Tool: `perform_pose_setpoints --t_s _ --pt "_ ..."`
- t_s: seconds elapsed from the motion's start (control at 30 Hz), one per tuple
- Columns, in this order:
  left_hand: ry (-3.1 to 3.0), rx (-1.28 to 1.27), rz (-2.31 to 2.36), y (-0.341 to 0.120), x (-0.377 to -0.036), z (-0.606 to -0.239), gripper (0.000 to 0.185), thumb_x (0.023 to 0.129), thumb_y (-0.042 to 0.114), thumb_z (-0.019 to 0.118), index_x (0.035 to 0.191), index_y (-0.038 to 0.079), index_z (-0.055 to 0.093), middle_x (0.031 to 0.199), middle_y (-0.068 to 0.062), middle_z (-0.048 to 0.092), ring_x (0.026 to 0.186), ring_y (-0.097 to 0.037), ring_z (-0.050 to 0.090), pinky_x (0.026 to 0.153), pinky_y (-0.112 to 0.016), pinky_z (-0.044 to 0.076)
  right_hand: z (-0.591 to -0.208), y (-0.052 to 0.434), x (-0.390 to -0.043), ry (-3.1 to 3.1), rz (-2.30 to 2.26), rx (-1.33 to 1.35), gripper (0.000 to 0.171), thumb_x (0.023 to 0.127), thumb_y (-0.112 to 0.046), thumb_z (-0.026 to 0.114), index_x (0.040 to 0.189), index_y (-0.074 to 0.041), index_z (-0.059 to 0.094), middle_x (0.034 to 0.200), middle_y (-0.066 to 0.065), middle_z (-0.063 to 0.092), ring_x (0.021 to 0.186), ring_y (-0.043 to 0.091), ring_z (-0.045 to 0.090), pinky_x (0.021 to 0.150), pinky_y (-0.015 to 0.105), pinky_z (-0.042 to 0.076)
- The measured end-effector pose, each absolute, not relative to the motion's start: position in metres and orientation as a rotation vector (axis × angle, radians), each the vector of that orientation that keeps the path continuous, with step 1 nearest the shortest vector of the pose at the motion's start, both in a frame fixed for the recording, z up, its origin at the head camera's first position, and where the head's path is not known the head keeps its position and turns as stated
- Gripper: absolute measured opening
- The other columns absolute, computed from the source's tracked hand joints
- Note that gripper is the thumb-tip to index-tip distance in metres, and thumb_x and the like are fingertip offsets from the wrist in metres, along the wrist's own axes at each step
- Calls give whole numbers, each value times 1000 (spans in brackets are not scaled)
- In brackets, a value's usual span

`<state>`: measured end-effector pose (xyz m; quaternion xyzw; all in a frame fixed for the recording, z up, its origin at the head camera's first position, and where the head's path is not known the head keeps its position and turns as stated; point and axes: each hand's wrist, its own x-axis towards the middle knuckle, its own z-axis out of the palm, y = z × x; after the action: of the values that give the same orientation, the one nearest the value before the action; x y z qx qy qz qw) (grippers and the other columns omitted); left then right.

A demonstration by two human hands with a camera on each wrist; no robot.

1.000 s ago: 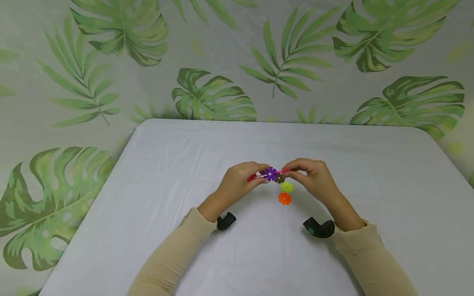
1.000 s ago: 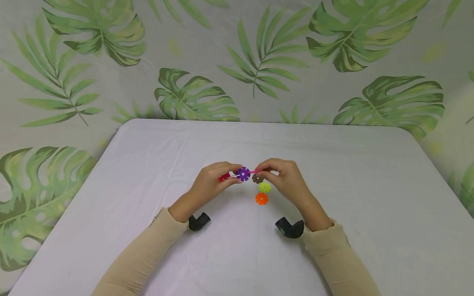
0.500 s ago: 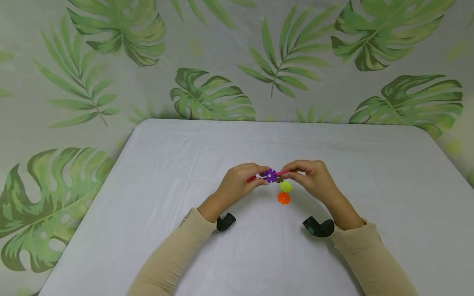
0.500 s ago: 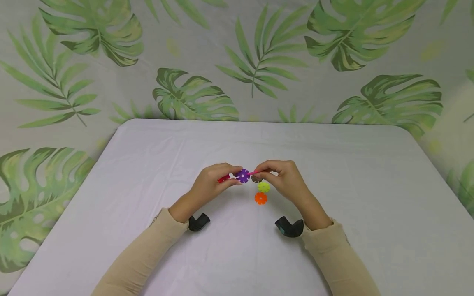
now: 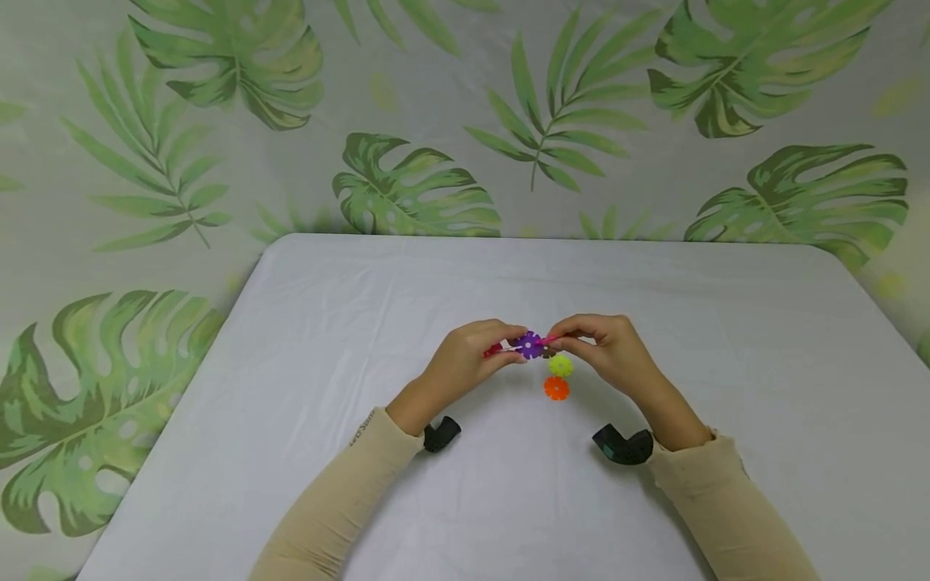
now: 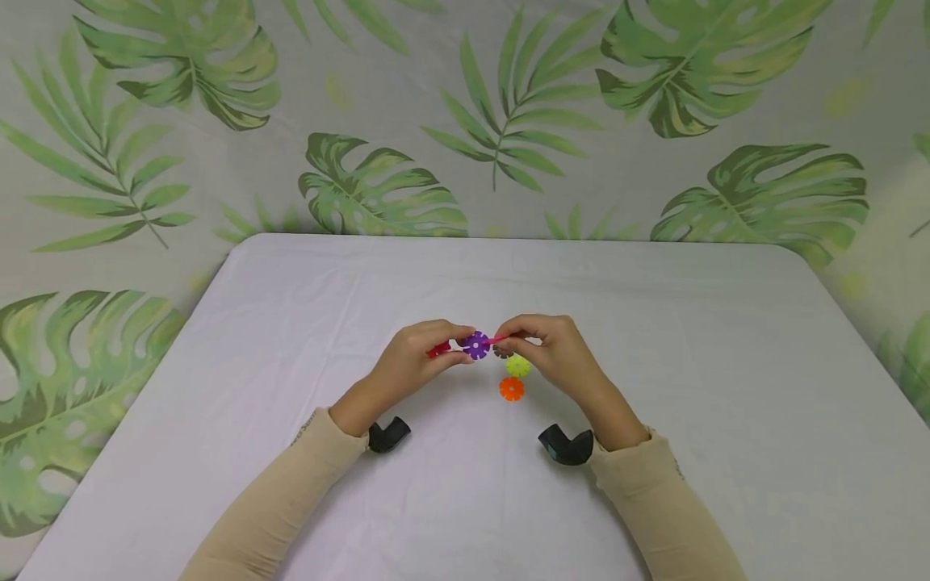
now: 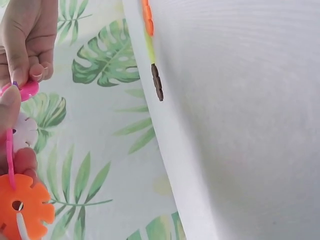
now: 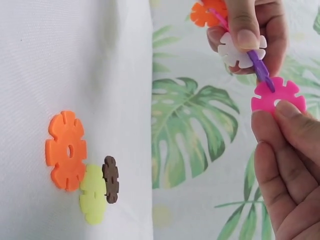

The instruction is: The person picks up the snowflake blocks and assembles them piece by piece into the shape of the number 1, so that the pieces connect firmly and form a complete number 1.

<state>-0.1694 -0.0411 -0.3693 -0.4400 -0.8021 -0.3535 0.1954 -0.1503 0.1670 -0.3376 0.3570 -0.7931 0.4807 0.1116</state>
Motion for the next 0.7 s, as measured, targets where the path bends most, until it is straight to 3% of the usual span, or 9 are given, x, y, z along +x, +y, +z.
perform_pose_setpoints --t_s 0.27,0.53,0.7 --pt "-2249 -1187 -978 -43 -171 -366 35 69 24 66 99 8 59 84 3 59 73 -1 49 64 -8 39 -326 168 -145 -2412 1307 962 19 70 5 60 87 -3 60 84 7 59 75 13 55 67 22 45" --pt "-2261 -1193 -990 -44 -170 -364 44 69 30 64 107 8 55 99 1 58 80 -3 52 71 -11 40 -326 168 -144 -2425 1257 910 13 72 2 60 83 -3 60 78 4 60 72 11 55 70 20 43" --pt "-2263 -1208 -966 -44 -170 -364 50 67 33 66 110 9 53 105 2 55 93 -4 50 79 -14 37 -329 167 -145 -2451 1369 875 12 73 1 59 85 -2 58 76 7 59 68 15 57 68 19 45"
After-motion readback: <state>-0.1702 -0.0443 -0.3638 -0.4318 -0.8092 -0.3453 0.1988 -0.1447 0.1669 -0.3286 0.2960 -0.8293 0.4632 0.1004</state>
